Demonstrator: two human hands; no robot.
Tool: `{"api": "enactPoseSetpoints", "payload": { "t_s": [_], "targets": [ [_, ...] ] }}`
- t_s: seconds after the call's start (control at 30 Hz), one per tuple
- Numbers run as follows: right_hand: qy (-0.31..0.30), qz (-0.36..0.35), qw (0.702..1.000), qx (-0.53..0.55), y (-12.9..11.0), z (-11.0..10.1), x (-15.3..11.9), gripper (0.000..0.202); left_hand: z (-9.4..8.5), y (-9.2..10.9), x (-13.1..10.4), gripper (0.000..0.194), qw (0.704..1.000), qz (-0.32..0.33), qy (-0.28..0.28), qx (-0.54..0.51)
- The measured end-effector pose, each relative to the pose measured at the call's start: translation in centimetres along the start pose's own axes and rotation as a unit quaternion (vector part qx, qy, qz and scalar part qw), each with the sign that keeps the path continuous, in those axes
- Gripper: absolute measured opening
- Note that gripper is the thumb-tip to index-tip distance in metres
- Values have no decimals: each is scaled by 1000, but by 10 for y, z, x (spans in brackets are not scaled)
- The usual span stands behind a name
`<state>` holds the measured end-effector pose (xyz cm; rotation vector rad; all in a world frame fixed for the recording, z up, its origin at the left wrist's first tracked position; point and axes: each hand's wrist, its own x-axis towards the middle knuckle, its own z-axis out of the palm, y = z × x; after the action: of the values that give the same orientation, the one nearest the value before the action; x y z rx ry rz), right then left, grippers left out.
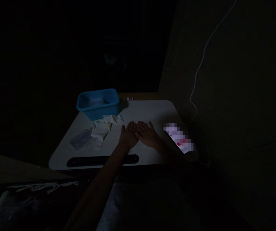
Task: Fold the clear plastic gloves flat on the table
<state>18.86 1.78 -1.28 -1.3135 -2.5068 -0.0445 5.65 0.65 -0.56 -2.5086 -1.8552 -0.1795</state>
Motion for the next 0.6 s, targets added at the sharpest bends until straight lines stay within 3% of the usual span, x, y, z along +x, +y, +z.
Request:
{"api": "enactPoseSetpoints", "payload": {
  "t_s": [0.3,0.6],
  "targets": [
    [-6,9,1000,1,-1,2,0,56,0,-1,1,54,1000,-6,-5,-7],
    [-8,81,996,-26,-6,0,-2,59,-2,0,0,55,999,-9,-11,33]
  ]
}}
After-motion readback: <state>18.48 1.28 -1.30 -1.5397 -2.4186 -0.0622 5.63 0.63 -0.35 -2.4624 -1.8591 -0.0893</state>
